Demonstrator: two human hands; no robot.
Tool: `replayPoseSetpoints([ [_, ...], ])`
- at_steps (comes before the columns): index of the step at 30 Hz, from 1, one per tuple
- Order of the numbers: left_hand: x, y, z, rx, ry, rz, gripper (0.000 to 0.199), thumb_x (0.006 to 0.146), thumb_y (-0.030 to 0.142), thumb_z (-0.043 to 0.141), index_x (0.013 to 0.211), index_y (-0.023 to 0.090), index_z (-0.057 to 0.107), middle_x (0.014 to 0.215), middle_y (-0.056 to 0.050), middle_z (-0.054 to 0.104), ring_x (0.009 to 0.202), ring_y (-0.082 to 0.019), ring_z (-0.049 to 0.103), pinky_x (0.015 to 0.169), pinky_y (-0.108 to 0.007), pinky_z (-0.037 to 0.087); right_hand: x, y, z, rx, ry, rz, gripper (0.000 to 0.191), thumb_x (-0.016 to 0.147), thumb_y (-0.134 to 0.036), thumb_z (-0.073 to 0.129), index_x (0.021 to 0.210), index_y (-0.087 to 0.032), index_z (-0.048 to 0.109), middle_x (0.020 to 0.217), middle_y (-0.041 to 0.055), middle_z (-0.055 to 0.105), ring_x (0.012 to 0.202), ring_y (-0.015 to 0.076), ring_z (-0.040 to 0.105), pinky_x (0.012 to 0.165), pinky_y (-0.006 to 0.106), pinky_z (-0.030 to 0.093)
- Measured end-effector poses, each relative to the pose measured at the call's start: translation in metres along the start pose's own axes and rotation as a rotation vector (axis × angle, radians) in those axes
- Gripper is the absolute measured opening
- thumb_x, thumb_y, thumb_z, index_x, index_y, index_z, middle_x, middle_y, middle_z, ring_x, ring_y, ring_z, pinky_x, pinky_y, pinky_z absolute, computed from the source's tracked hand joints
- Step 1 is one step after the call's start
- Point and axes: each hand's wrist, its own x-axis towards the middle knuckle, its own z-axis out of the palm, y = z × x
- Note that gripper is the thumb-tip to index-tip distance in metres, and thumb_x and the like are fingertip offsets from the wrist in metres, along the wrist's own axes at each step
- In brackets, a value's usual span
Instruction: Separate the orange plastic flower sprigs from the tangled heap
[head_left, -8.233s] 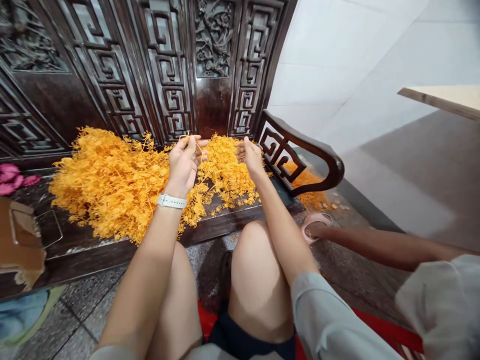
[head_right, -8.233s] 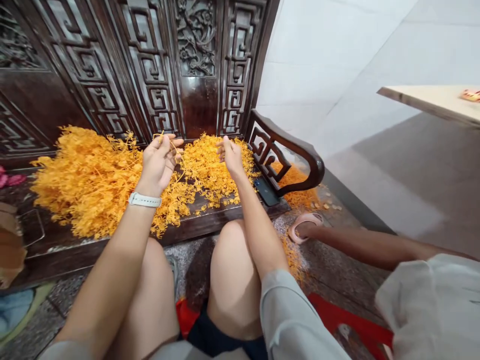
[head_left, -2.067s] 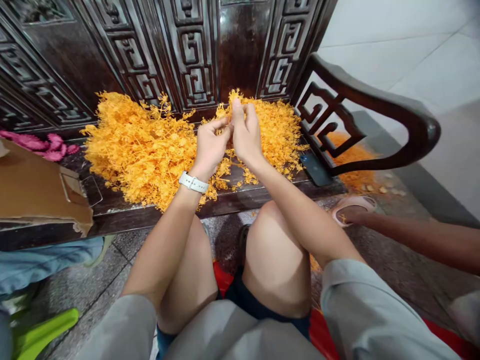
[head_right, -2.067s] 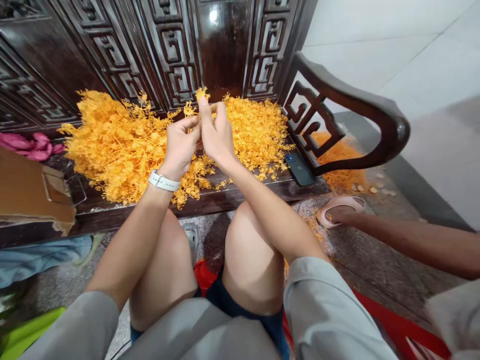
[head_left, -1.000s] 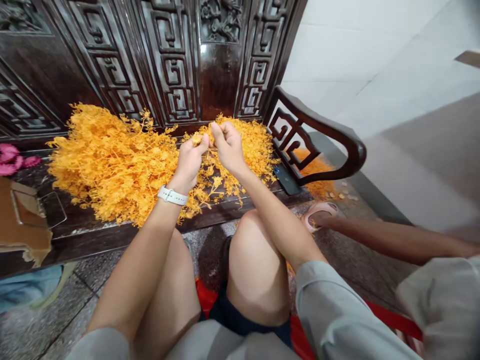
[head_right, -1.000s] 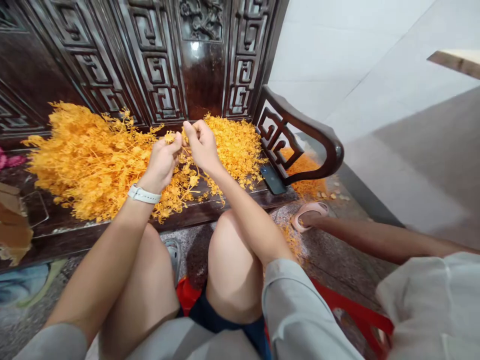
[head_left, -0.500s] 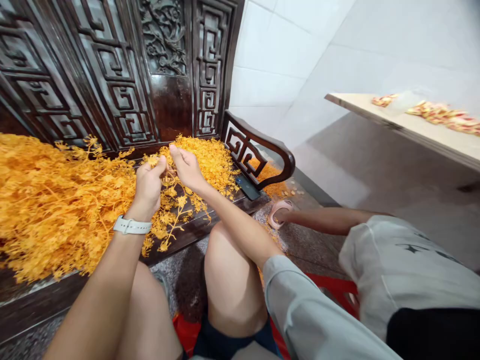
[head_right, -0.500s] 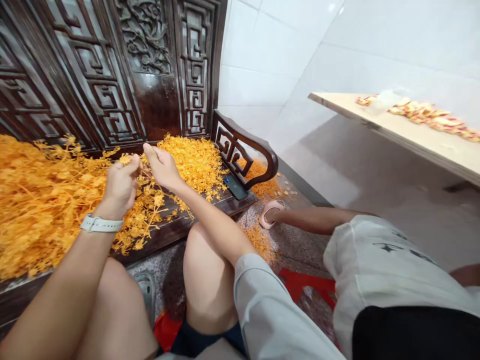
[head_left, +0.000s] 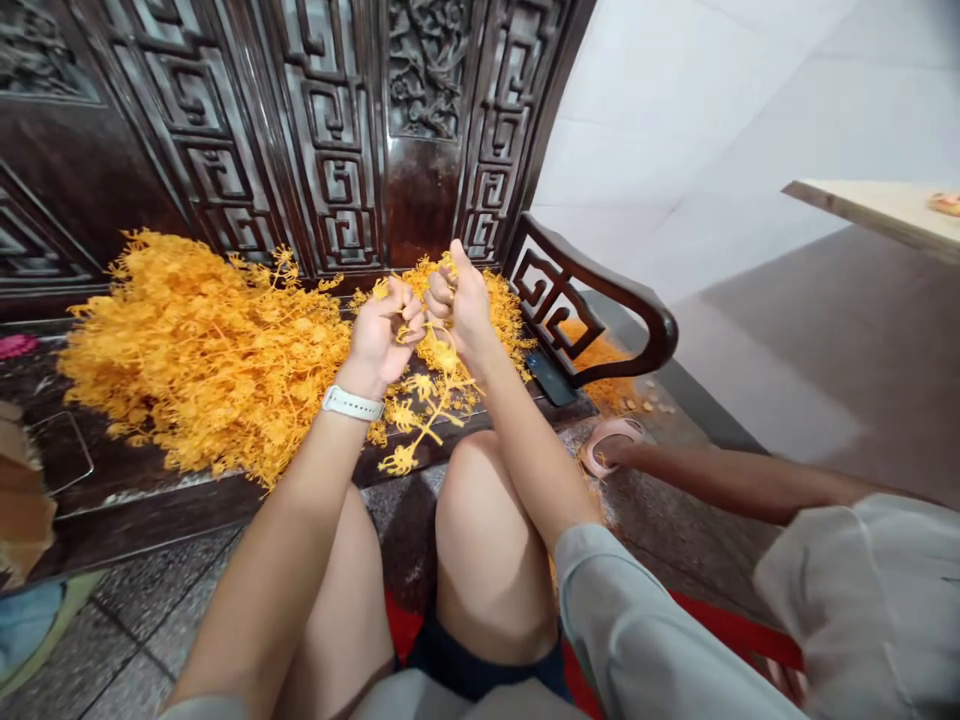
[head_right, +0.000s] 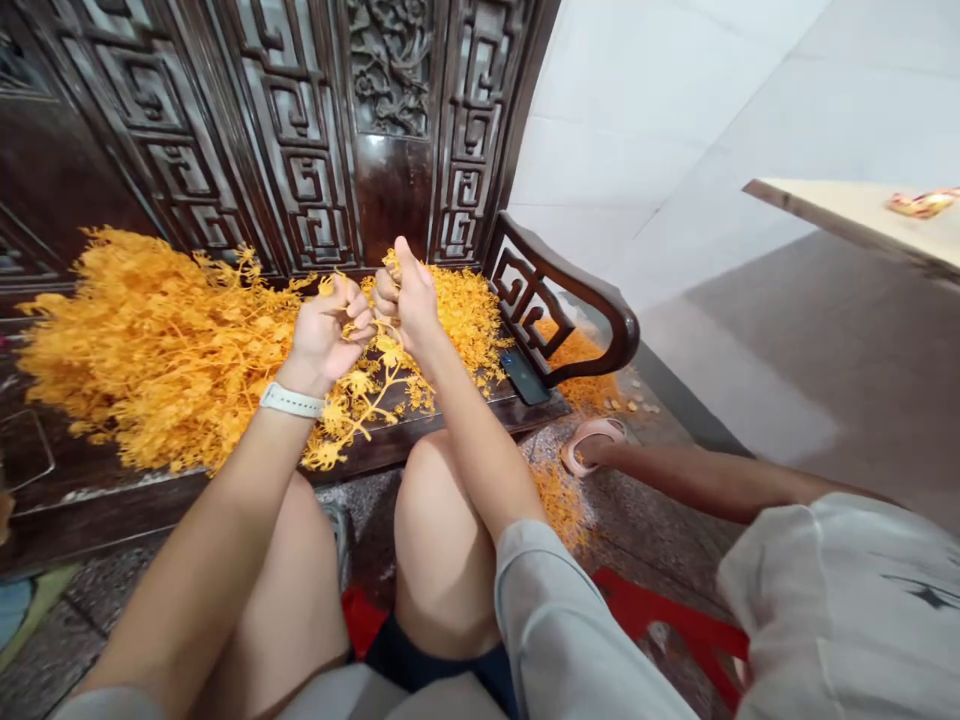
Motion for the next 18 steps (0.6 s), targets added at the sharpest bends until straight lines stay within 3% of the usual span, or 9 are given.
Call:
replayPoseSetpoints([
  [3, 0.0, 0.003, -0.01, 0.244, -0.056, 0.047, 0.04, 0.102, 0.026, 0.058, 0.064, 0.02, 0.046, 0.057, 0.004, 0.032, 0.045, -0.008, 0.025, 0.042, -0.022, 0.018, -0.005, -0.003, -0.007, -0.203, -0.077, -0.079, 0.066, 0.09, -0.088, 0.052, 0.073, -0.026, 0.036, 0.055, -0.0074, 0.026, 0.048, 0.0096, 0.023, 0.045, 0.026, 0.023],
  [7, 0.002, 0.016, -0.054, 0.577, 0.106, 0.183, 0.04, 0.095, 0.02, 0.071, 0.062, 0.018, 0.049, 0.056, 0.004, 0.039, 0.048, -0.007, 0.028, 0.047, -0.025, 0.019, -0.005, -0.006, -0.042, -0.614, -0.241, -0.241, 0.065, 0.092, -0.078, 0.063, 0.066, -0.023, 0.038, 0.061, -0.0028, 0.035, 0.059, 0.0125, 0.038, 0.057, 0.028, 0.039],
  [10, 0.006, 0.031, -0.087, 0.441, 0.306, 0.13, 0.037, 0.106, 0.035, 0.061, 0.073, 0.018, 0.056, 0.057, 0.003, 0.047, 0.049, -0.007, 0.037, 0.048, -0.026, 0.022, 0.008, 0.009, -0.076, -0.782, -0.035, -0.355, 0.061, 0.099, -0.078, 0.048, 0.072, -0.023, 0.049, 0.073, 0.0022, 0.049, 0.075, 0.0177, 0.053, 0.075, 0.033, 0.05],
  [12, 0.008, 0.039, -0.099, 0.255, 0.387, 0.079, 0.036, 0.107, 0.044, 0.056, 0.081, 0.02, 0.06, 0.064, 0.0, 0.058, 0.054, -0.009, 0.051, 0.048, -0.025, 0.03, 0.018, 0.025, -0.094, -0.903, 0.165, -0.357, 0.064, 0.101, -0.079, 0.037, 0.093, -0.021, 0.061, 0.092, 0.0085, 0.061, 0.097, 0.0237, 0.062, 0.093, 0.042, 0.052],
  [14, 0.01, 0.042, -0.101, 0.143, 0.408, 0.064, 0.029, 0.103, 0.046, 0.061, 0.085, 0.022, 0.063, 0.076, -0.004, 0.069, 0.066, -0.013, 0.065, 0.05, -0.026, 0.042, 0.025, 0.04, -0.108, -1.065, 0.291, -0.308, 0.073, 0.1, -0.082, 0.035, 0.12, -0.018, 0.063, 0.122, 0.0178, 0.064, 0.123, 0.0317, 0.059, 0.11, 0.053, 0.045],
  [16, 0.01, 0.041, -0.096, 0.112, 0.385, 0.061, 0.023, 0.098, 0.044, 0.067, 0.088, 0.024, 0.065, 0.085, -0.007, 0.075, 0.077, -0.018, 0.073, 0.052, -0.026, 0.05, 0.029, 0.05, -0.113, -1.168, 0.311, -0.251, 0.083, 0.099, -0.084, 0.034, 0.137, -0.015, 0.058, 0.143, 0.0243, 0.058, 0.14, 0.0371, 0.05, 0.12, 0.06, 0.037],
  [18, 0.009, 0.038, -0.087, 0.103, 0.343, 0.056, 0.02, 0.097, 0.043, 0.067, 0.09, 0.024, 0.066, 0.09, -0.008, 0.077, 0.08, -0.019, 0.076, 0.054, -0.025, 0.054, 0.029, 0.053, -0.11, -1.164, 0.245, -0.237, 0.086, 0.1, -0.084, 0.031, 0.143, -0.015, 0.057, 0.15, 0.0249, 0.056, 0.146, 0.0371, 0.048, 0.123, 0.06, 0.035],
])
